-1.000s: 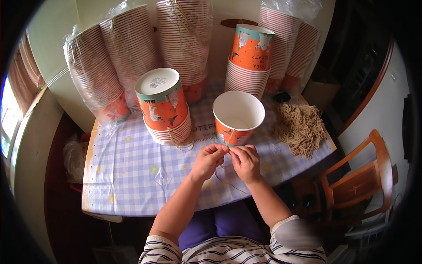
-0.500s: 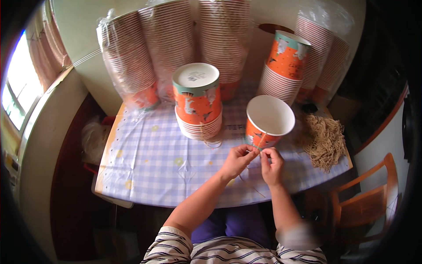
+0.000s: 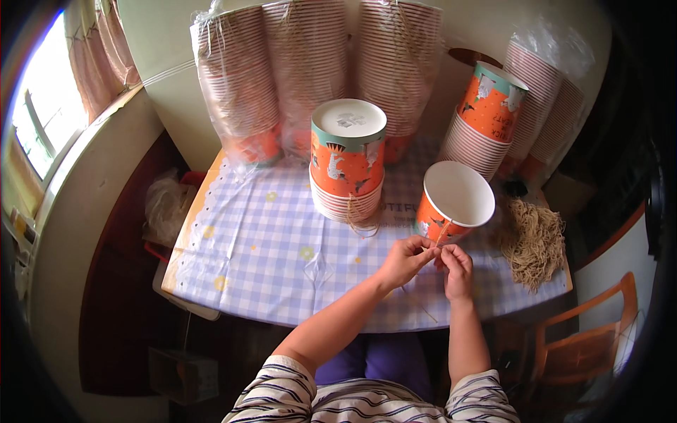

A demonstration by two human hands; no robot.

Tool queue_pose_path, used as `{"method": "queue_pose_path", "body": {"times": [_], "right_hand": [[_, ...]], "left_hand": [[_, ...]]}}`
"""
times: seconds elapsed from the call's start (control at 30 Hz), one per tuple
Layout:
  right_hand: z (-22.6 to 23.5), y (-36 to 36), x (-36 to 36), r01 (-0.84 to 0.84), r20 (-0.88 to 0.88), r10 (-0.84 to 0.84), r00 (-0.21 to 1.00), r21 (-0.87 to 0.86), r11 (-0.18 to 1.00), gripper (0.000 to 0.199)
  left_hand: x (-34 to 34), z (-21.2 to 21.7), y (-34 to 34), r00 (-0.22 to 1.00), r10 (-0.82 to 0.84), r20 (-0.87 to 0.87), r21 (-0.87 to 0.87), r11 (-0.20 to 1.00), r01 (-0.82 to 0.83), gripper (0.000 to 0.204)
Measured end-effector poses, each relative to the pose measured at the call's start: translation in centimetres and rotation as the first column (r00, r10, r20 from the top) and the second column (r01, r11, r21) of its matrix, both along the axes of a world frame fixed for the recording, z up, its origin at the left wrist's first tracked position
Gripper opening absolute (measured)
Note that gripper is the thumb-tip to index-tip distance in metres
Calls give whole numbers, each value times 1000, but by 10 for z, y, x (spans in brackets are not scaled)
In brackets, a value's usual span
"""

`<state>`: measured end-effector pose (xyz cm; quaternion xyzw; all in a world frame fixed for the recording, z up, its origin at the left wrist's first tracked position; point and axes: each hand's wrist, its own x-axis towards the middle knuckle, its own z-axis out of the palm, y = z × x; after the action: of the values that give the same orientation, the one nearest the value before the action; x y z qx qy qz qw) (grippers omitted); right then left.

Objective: Threading and tying rope handles onto printed paper buckets.

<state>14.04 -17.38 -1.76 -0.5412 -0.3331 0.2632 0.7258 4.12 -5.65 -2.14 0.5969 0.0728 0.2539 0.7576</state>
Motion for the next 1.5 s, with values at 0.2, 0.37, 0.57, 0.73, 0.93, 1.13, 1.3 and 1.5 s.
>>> {"method": "queue_pose_path", "body": {"times": [0.2, 0.37, 0.57, 0.73, 0.93, 1.13, 1.3, 1.5], "right_hand": [[1, -1, -1, 50, 25, -49, 998, -36, 998, 11], [17, 1, -10, 308, 665, -347, 662, 180, 934, 22], [19, 3, -13, 378, 863, -352, 362, 209, 902, 24], [15, 1, -11, 387, 884, -372, 283, 250, 887, 21], [18, 0, -11, 387, 892, -387, 234, 280, 879, 20], [19, 1, -10, 374, 892, -387, 233, 285, 883, 17], [14, -1, -7, 359, 879, -350, 324, 228, 905, 18], [21, -1, -15, 368, 832, -322, 452, 155, 917, 24]], "left_hand": [[0, 4, -3, 997, -47, 57, -48, 998, 50, 16], [-2, 7, 0, 998, -4, -56, -61, 998, 1, 19], [-1, 8, 0, 999, -7, -49, -124, 992, 1, 18], [-5, 14, -1, 997, -30, -76, -134, 991, 20, 18], [-5, 15, -1, 998, -15, -55, -116, 993, 8, 19], [-6, 15, 3, 997, -29, -72, -140, 990, 19, 19], [-6, 15, 2, 998, -51, -48, -141, 989, 44, 19], [-6, 13, 2, 997, -38, -69, -117, 993, 29, 19]]}}
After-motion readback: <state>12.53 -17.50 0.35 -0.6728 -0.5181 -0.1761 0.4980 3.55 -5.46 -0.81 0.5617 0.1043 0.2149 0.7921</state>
